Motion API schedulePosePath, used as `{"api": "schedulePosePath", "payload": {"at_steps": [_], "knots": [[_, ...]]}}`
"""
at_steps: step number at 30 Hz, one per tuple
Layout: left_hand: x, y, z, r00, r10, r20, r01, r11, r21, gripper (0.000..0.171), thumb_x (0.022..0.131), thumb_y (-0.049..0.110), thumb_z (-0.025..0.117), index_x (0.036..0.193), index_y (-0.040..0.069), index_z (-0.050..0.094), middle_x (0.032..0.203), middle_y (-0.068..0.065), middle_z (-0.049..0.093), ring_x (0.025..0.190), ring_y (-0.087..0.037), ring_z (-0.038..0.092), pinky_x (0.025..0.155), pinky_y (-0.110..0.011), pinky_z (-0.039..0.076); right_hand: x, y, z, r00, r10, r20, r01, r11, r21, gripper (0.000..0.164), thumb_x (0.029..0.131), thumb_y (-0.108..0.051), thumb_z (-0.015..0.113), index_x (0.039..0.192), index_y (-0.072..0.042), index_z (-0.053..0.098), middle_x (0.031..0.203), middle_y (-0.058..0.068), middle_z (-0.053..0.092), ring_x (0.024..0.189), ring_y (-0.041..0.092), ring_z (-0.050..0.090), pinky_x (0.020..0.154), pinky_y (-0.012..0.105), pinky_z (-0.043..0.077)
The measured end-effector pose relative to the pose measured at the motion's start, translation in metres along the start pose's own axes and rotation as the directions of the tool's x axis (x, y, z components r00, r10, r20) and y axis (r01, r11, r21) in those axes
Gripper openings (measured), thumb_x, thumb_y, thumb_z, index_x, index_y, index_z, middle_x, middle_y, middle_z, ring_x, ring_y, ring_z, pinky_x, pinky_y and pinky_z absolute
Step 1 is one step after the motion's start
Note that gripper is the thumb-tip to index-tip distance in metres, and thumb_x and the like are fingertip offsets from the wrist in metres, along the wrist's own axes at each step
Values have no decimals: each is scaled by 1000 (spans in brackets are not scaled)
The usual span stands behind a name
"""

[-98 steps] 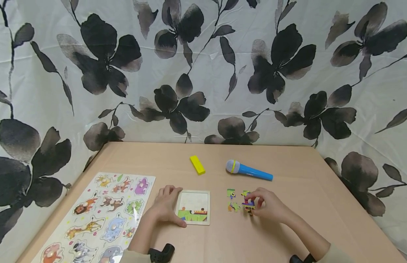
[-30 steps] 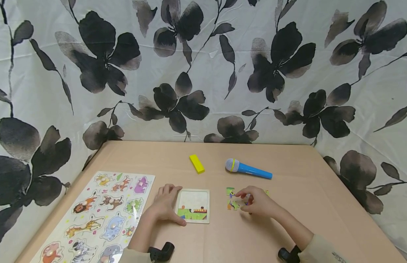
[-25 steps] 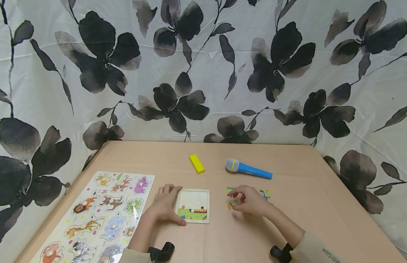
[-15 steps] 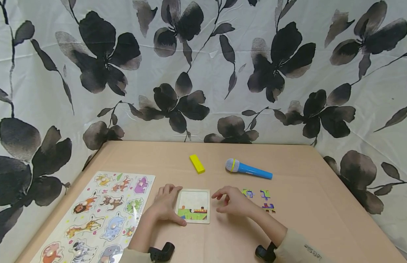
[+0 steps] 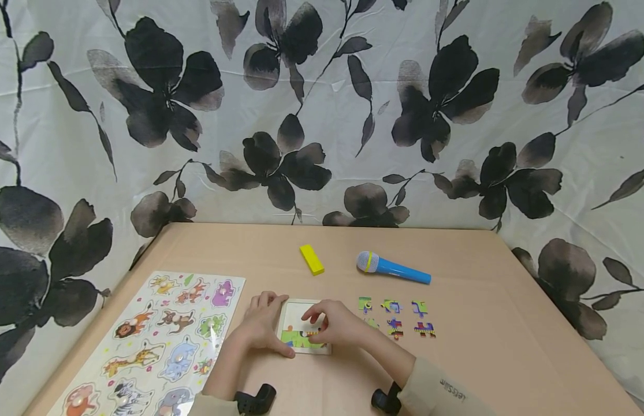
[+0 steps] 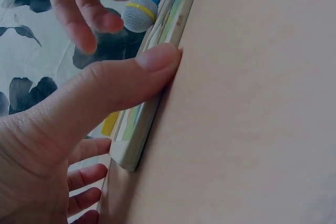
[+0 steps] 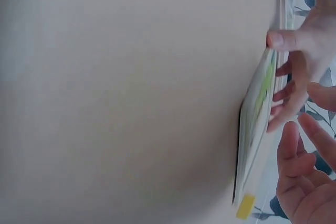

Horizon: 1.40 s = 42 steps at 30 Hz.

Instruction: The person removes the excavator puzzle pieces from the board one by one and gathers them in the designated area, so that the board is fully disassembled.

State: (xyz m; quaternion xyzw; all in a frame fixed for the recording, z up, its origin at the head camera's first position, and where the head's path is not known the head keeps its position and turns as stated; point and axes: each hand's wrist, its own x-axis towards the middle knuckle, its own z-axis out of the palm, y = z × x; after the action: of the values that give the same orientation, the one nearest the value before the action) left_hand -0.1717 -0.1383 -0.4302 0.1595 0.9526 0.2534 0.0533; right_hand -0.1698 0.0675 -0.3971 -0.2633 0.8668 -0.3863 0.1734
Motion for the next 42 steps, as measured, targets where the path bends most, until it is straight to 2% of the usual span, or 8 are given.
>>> {"api": "schedulePosePath", "payload": {"at_steps": [5, 8, 9, 14, 20, 24, 30, 42], "knots": [[0, 0, 1, 1000, 4, 3, -4, 1000, 10, 113, 42, 49, 88, 134, 5, 41, 117, -10, 36, 111, -34, 30, 90, -49, 31, 7, -2, 9, 998, -56, 26, 56, 998, -2, 33, 74, -6, 73, 104, 0, 63, 81, 1, 55, 58, 7, 49, 56, 19, 44], [0, -1, 2, 1000, 7, 3, -7, 1000, 20, 114, 42, 50, 87, 136, 5, 41, 116, -9, 36, 111, -34, 29, 90, -48, 30, 12, -4, 15, 999, -21, 36, 21, 1000, -10, 35, 73, -5, 74, 105, 0, 63, 81, 1, 55, 60, 6, 49, 59, 18, 43], [0, -1, 2, 1000, 8, 3, -8, 1000, 23, 114, 43, 50, 87, 136, 5, 40, 116, -9, 36, 111, -34, 29, 90, -48, 30, 13, -5, 17, 999, 15, 39, -14, 1000, -8, 37, 72, -4, 75, 106, 0, 63, 81, 2, 56, 61, 7, 49, 60, 18, 43], [0, -1, 2, 1000, 14, 8, -14, 999, 34, 113, 44, 50, 87, 136, 4, 40, 115, -10, 35, 110, -34, 30, 90, -47, 31, 18, -11, 24, 995, 86, 40, -83, 994, -76, 39, 70, -5, 75, 107, -1, 63, 79, 2, 55, 64, 7, 46, 58, 18, 40], [0, 0, 2, 1000, 23, -1, -23, 999, 39, 111, 44, 48, 87, 135, 3, 41, 114, -9, 36, 109, -34, 31, 88, -46, 32, 22, -15, 27, 997, 73, 22, -68, 977, -201, 36, 69, -10, 77, 103, -2, 65, 74, -1, 50, 68, 8, 43, 61, 19, 37], [1, 1, 1, 1000, 21, -1, -21, 999, 33, 112, 44, 48, 87, 135, 3, 41, 115, -10, 36, 110, -34, 30, 89, -46, 31, 24, -15, 29, 999, 53, 9, -49, 969, -241, 35, 68, -11, 79, 100, -3, 65, 72, -1, 49, 66, 7, 41, 60, 19, 37], [0, 1, 0, 1000, 9, 2, -9, 1000, 20, 111, 44, 48, 88, 135, 4, 42, 115, -10, 36, 110, -34, 30, 90, -46, 31, 25, -17, 29, 999, 36, -6, -37, 966, -255, 35, 65, -9, 82, 94, -4, 64, 72, -2, 49, 66, 6, 42, 62, 18, 38], [-2, 4, -3, 1000, 16, 1, -16, 1000, 7, 112, 43, 46, 88, 135, 2, 41, 116, -11, 37, 109, -33, 31, 88, -45, 33, 27, -17, 30, 999, 25, -44, -35, 975, -219, 37, 61, -6, 84, 90, -4, 62, 72, -3, 52, 66, 5, 44, 62, 17, 40]]}}
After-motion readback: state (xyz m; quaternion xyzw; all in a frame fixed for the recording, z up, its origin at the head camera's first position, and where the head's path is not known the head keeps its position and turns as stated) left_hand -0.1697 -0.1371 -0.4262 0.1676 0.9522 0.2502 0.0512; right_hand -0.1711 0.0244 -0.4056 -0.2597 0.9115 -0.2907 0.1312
